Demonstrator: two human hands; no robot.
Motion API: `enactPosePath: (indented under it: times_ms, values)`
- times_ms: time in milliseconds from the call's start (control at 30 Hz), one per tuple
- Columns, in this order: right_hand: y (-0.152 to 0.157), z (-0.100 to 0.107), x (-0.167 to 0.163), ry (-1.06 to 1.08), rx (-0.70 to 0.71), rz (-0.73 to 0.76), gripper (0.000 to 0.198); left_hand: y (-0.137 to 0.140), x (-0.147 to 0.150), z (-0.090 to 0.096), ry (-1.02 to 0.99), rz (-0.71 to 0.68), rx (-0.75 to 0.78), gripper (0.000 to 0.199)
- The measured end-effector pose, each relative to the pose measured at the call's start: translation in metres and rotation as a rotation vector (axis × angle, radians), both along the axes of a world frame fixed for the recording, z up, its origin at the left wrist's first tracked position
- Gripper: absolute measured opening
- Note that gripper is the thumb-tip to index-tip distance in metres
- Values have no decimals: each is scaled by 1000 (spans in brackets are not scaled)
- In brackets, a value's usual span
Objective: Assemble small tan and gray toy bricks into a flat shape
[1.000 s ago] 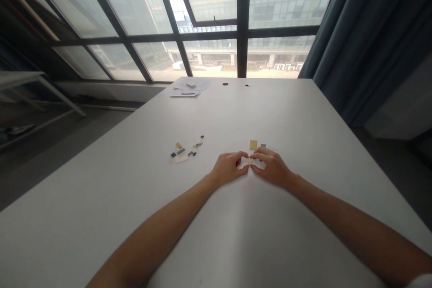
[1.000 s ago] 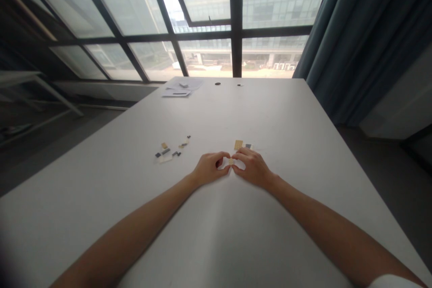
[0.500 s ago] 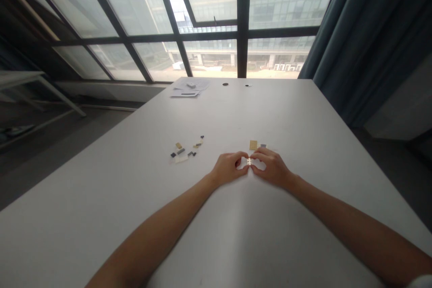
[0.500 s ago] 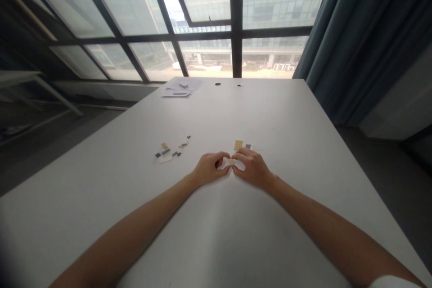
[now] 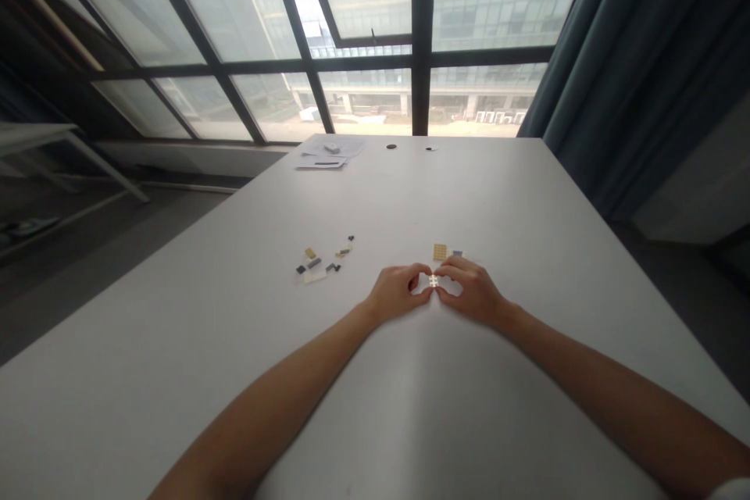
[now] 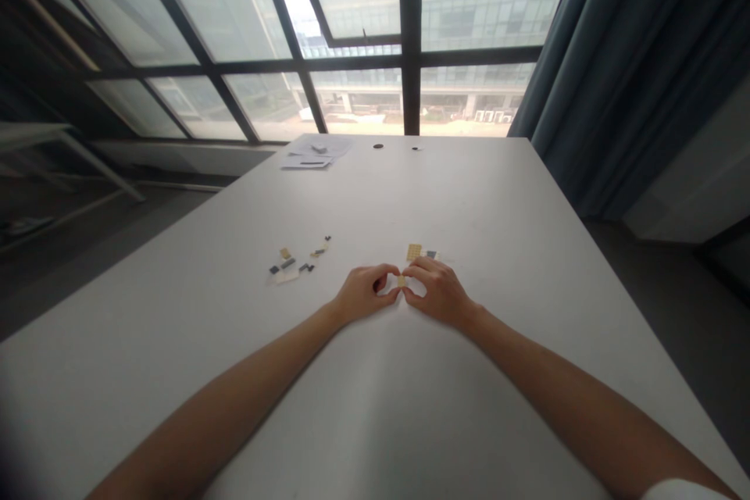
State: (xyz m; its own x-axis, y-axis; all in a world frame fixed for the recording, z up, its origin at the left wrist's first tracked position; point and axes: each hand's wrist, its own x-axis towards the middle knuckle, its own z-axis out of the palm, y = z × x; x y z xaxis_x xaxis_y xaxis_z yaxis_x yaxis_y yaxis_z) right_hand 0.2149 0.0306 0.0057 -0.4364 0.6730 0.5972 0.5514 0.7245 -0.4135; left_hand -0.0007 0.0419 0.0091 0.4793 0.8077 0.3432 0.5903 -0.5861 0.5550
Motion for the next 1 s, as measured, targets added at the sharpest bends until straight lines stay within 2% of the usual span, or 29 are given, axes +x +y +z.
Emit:
enactPosePath:
  times_ms: [467, 1000]
  values:
    - [-1, 2, -1, -19, 15, -5, 20, 1, 0, -1, -1, -12, 10, 28]
    - [-1, 3, -1, -3, -33, 8, 20, 0, 0, 1, 3, -4, -7, 28]
